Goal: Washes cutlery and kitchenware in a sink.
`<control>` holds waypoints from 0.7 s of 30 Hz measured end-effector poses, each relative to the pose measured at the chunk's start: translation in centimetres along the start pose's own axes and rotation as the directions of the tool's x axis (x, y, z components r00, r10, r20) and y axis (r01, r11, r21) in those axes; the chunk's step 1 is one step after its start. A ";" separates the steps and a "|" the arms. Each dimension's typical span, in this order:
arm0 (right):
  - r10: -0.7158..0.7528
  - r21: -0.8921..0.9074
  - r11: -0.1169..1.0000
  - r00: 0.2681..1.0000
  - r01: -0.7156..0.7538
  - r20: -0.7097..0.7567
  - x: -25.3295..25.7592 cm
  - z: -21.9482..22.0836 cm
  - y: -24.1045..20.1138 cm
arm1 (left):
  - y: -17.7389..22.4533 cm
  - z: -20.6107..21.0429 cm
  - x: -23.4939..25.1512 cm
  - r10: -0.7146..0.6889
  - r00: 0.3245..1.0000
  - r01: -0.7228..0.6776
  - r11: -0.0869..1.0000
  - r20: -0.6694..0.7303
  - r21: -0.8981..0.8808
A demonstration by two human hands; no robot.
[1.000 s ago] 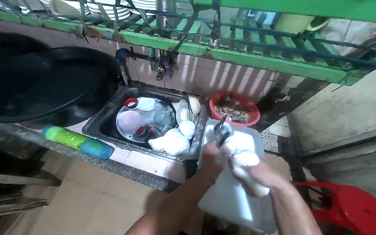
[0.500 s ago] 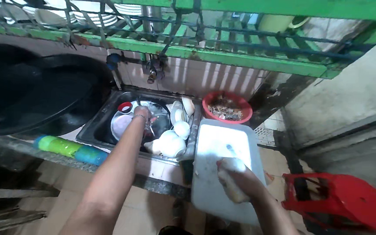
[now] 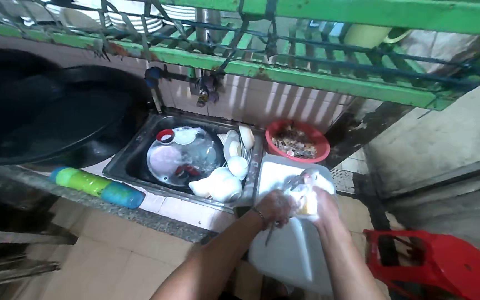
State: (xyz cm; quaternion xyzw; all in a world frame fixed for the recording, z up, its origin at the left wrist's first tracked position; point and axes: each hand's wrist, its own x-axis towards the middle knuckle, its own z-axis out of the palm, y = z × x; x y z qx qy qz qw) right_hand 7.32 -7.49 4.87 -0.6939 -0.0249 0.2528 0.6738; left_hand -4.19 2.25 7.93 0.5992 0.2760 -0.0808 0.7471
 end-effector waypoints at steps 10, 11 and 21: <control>-0.027 0.265 0.964 0.998 0.012 0.052 0.7 -0.8 0.3 | -0.1 0.1 -0.9 -0.127 0.991 0.134 0.975 0.049 -0.179; -0.015 0.180 0.984 0.999 0.008 0.037 0.0 -0.6 0.1 | -0.3 0.0 -0.8 -0.126 0.991 0.131 0.970 0.035 -0.205; -0.222 0.202 0.963 0.951 0.179 0.217 0.7 -2.0 0.1 | -1.5 -2.4 -1.2 -0.083 0.960 0.146 0.963 0.267 -0.228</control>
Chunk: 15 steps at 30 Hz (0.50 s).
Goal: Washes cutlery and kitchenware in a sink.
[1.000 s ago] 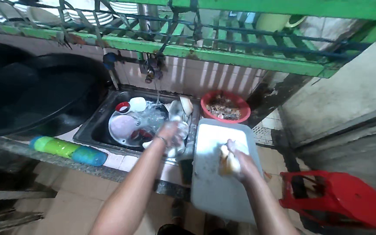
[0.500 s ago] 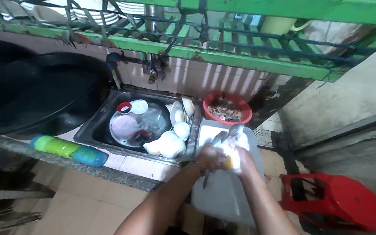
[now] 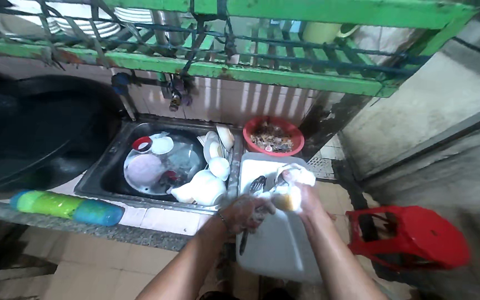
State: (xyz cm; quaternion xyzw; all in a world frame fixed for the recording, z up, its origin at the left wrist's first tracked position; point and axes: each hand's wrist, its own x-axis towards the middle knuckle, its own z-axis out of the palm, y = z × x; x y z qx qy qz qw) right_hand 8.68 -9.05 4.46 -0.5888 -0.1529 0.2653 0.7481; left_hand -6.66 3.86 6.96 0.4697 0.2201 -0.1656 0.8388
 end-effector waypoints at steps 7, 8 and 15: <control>-0.016 0.399 0.917 0.995 -0.024 0.097 0.2 0.3 2.1 | -0.9 2.2 0.7 0.058 0.968 0.018 0.954 0.243 -0.298; 0.005 0.436 0.899 0.996 -0.042 0.085 0.2 0.6 2.0 | -0.8 2.5 0.8 0.052 0.975 0.011 0.961 0.218 -0.277; 0.314 -0.063 0.945 0.945 -0.320 -0.093 -1.2 2.5 -2.3 | -0.1 3.3 0.5 0.412 0.852 0.194 0.327 -0.324 0.925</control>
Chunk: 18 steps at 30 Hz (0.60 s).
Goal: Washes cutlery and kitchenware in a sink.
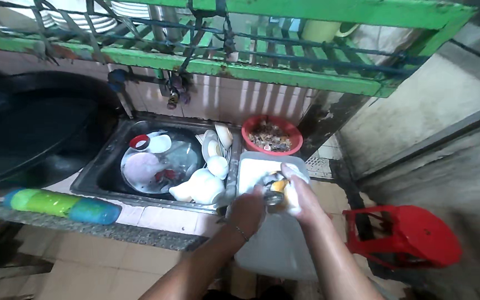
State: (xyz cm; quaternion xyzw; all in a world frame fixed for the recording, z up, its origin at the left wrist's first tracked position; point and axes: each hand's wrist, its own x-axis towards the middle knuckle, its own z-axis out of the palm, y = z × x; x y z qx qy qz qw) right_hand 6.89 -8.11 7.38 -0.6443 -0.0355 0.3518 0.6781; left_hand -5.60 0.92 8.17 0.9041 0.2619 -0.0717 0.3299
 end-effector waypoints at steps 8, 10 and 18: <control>-0.084 0.175 0.978 0.980 0.115 -0.178 2.1 -1.7 0.0 | -0.1 0.3 1.4 0.078 0.992 0.000 0.796 0.103 -0.606; -0.034 0.137 0.989 0.981 0.061 -0.192 1.2 -0.7 0.1 | 0.5 0.4 1.7 -0.029 0.994 0.095 0.708 0.106 -0.700; -0.138 0.270 0.942 0.963 0.200 -0.232 2.4 -1.6 -0.1 | -0.1 0.5 0.6 -0.013 0.995 0.091 0.606 0.104 -0.790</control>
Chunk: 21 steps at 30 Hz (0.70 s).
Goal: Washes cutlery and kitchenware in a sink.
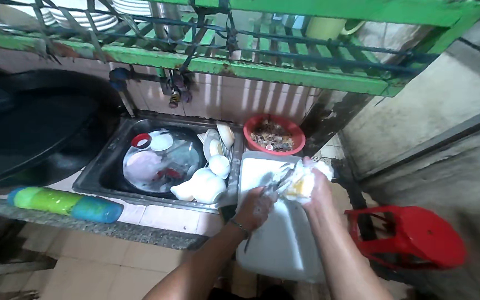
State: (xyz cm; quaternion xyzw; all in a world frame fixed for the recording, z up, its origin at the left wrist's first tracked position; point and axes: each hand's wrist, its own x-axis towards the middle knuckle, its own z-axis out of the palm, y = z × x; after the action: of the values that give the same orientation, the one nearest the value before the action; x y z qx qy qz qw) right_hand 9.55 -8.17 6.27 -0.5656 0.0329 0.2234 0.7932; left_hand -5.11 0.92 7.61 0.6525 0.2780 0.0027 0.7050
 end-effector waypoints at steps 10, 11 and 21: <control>-0.050 -0.547 0.836 0.999 0.032 -0.018 -4.6 2.5 0.7 | 0.7 1.0 -0.5 0.202 0.975 -0.156 0.923 -0.095 0.353; -0.037 -0.591 0.806 0.999 0.033 0.006 -5.2 2.8 0.7 | 0.8 0.7 -0.3 0.215 0.970 -0.157 0.912 -0.114 0.380; 0.386 -0.763 0.627 0.787 0.159 0.481 -5.8 3.4 0.3 | 0.3 -3.2 0.5 -0.031 0.944 -0.037 0.979 -0.328 -0.199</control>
State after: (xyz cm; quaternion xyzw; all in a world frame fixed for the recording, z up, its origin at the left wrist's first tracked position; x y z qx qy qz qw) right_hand 3.52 -6.78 8.97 -0.7420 -0.2827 0.4366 0.4230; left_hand -5.86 4.12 7.69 0.5680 0.3890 0.1411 0.7114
